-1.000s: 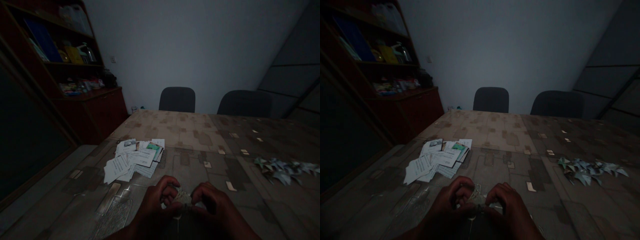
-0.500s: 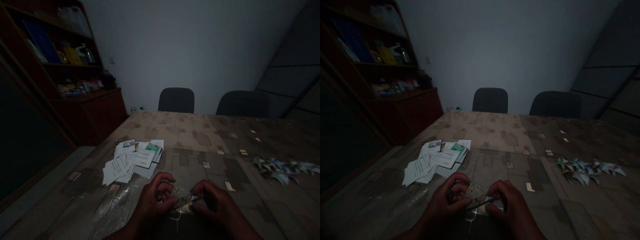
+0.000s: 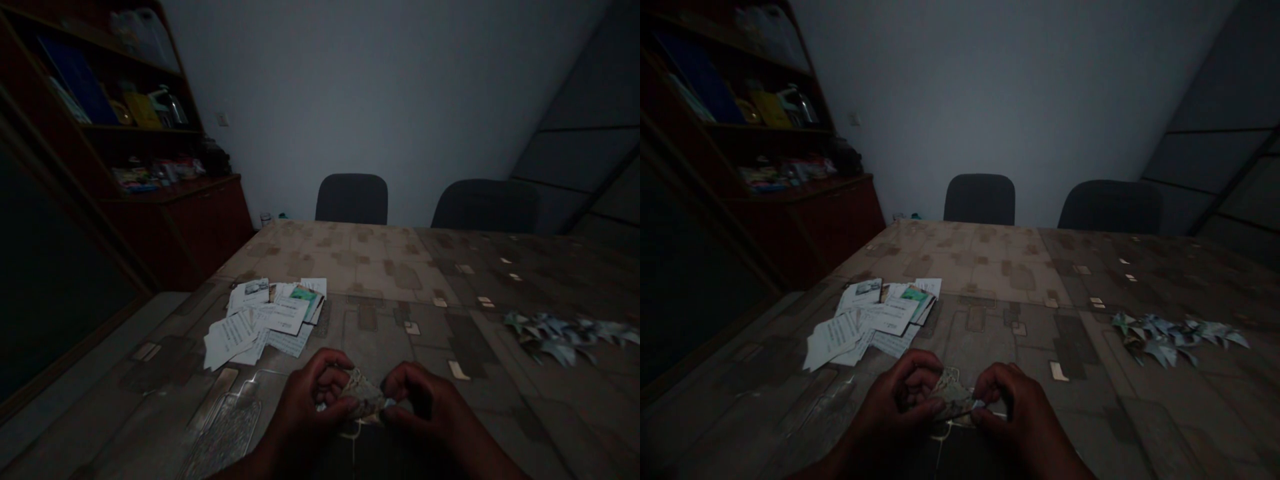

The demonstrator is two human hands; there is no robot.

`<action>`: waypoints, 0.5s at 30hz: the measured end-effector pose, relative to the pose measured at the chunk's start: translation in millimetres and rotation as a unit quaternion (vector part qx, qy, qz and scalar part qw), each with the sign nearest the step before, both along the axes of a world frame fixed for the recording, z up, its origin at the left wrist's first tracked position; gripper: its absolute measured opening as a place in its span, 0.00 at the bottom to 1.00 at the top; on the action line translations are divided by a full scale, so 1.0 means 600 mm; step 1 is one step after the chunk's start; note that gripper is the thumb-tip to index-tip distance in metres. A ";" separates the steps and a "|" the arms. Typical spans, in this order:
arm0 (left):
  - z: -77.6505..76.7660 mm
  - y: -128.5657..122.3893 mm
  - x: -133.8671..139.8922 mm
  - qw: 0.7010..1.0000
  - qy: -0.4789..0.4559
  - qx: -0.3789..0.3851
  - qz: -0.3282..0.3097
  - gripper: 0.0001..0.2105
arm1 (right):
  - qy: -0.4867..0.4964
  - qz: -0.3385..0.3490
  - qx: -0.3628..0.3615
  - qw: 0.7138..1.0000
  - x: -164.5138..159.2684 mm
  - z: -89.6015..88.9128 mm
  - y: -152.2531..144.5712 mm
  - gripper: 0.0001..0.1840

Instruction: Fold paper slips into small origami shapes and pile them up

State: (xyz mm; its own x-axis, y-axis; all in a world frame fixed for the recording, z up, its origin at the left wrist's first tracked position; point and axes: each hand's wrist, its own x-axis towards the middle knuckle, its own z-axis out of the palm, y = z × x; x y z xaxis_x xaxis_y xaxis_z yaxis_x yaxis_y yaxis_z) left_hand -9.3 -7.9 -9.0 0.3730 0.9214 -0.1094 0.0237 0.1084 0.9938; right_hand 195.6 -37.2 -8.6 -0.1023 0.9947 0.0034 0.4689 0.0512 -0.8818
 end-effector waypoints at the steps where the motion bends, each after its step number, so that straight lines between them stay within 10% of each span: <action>1: 0.000 0.000 -0.001 1.000 0.006 0.005 -0.002 0.13 | 0.007 0.002 0.000 1.000 0.000 -0.001 0.000 0.03; 15: 0.001 -0.004 0.003 1.000 0.012 0.015 -0.004 0.11 | 0.014 0.009 0.003 1.000 -0.012 0.000 -0.004 0.04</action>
